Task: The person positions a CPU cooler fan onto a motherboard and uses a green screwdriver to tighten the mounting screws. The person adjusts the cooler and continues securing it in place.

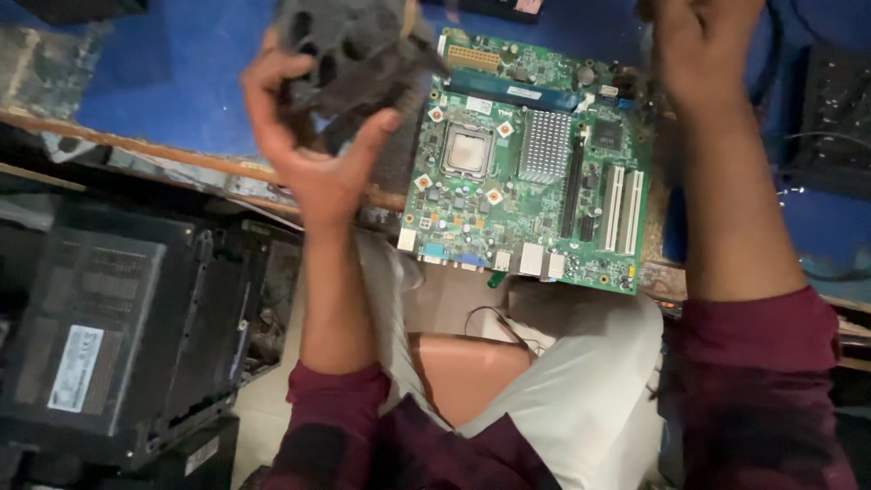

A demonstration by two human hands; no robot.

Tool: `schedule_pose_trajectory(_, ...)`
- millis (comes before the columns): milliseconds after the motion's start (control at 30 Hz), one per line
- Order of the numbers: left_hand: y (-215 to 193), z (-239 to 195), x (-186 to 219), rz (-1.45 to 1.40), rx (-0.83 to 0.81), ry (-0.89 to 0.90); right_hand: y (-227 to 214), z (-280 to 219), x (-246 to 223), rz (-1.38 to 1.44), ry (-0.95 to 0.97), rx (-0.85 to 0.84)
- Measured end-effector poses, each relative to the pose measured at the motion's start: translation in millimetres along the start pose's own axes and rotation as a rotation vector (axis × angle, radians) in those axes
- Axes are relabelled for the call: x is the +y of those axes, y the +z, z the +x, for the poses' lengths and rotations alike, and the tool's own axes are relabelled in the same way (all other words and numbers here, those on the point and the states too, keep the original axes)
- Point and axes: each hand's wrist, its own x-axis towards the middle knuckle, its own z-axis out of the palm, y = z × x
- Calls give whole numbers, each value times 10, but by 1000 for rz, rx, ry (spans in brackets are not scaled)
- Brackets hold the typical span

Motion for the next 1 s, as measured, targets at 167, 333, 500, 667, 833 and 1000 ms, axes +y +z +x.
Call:
schedule_pose_trajectory(167, 288, -2, 10, -117, -63, -33, 12, 44, -116, 79, 231, -5)
schedule_pose_trajectory(333, 306, 9, 67, 66, -72, 10, 129, 138, -552, 463, 188, -182)
schedule_pose_trajectory(500, 298, 14, 56, 214, -34, 46, 350, 302, -981, 393, 210, -292)
schedule_pose_trajectory(667, 285, 31, 113, 272, 1, -3, 446, 383, -1270, 76, -187, -338)
schedule_pose_trajectory(833, 286, 61, 204, 312, 23, -37, 565, 411, -1316, -96, -342, -267)
schedule_pose_trajectory(1000, 260, 54, 188, 335, 69, -12, 687, 495, -1270, -95, -347, -336)
